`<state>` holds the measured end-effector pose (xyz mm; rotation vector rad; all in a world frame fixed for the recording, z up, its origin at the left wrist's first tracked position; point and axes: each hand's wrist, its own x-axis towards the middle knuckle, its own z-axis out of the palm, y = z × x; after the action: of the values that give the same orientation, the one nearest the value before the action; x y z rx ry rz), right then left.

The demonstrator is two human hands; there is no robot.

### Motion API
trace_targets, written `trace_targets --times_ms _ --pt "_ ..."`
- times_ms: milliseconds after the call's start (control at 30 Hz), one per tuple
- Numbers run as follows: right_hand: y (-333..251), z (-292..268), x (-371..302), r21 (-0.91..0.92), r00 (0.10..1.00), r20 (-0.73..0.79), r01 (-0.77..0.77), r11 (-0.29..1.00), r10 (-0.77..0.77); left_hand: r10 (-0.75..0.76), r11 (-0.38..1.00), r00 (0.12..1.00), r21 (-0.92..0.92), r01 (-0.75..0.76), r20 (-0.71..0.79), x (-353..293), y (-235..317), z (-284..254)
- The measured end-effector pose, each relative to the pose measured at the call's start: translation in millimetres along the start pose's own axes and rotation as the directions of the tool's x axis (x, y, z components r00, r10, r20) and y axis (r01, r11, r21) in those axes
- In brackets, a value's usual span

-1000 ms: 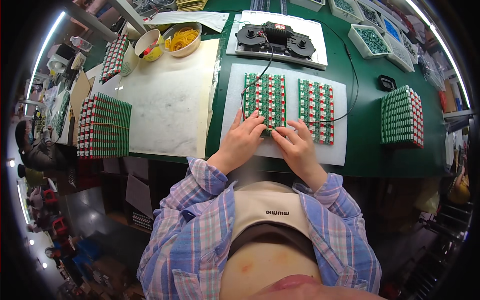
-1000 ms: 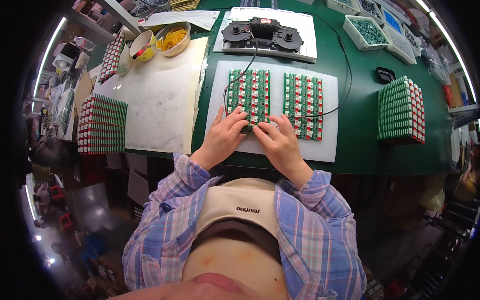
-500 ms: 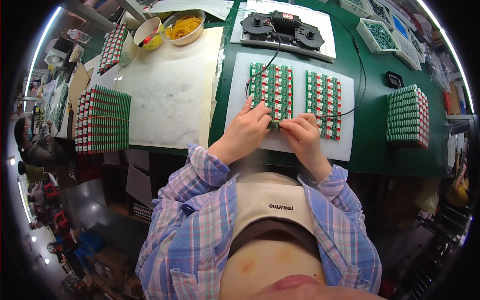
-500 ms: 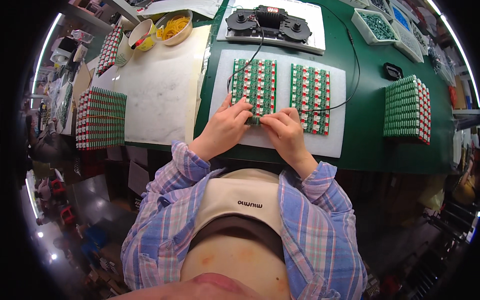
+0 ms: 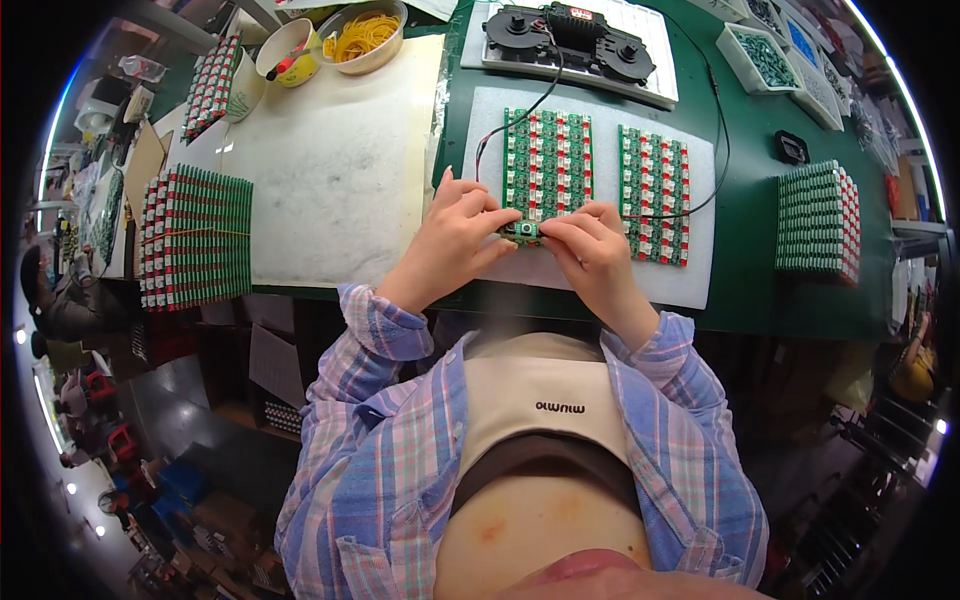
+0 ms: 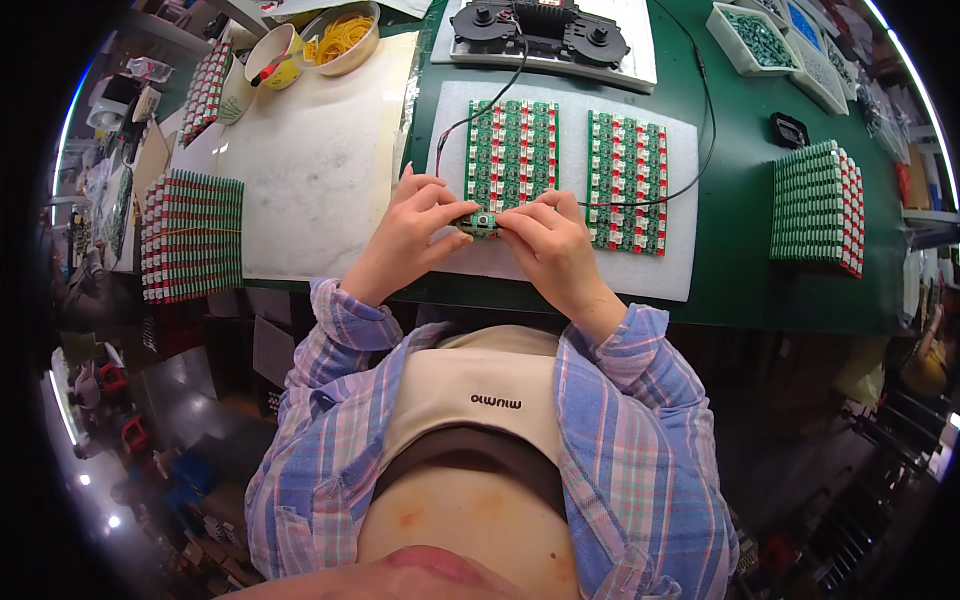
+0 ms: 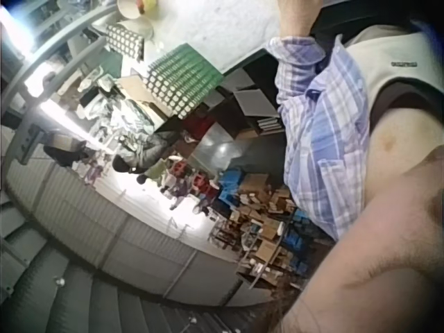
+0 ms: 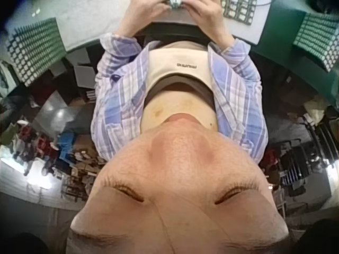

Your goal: The recorder is assembling small electronic components onto green circuit boards at a production station.

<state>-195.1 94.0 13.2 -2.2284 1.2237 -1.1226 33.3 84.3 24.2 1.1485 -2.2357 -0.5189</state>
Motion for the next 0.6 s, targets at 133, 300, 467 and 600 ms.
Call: trace_targets --times_ms 133,300,467,600 --pt "2.5 3.6 -1.6 -0.005 0.999 0.033 0.015 1.0 -0.014 -0.01 0.999 1.0 -0.031 0.009 -0.022 -6.9 -4.2 6.7" --pt "7.6 4.5 -6.1 -0.015 0.998 0.047 0.034 0.999 -0.033 0.02 1.0 0.997 -0.022 -0.022 -0.07 -14.6 -7.7 17.8" --pt "10.4 6.1 -10.9 -0.017 0.999 0.046 0.022 1.0 -0.021 0.045 0.999 0.994 -0.003 -0.045 -0.096 -15.4 -11.7 24.4" --pt "11.3 6.2 -11.9 -0.026 0.998 0.06 -0.001 1.0 0.002 0.045 0.999 0.995 -0.006 -0.046 -0.094 -14.1 -14.2 24.8"
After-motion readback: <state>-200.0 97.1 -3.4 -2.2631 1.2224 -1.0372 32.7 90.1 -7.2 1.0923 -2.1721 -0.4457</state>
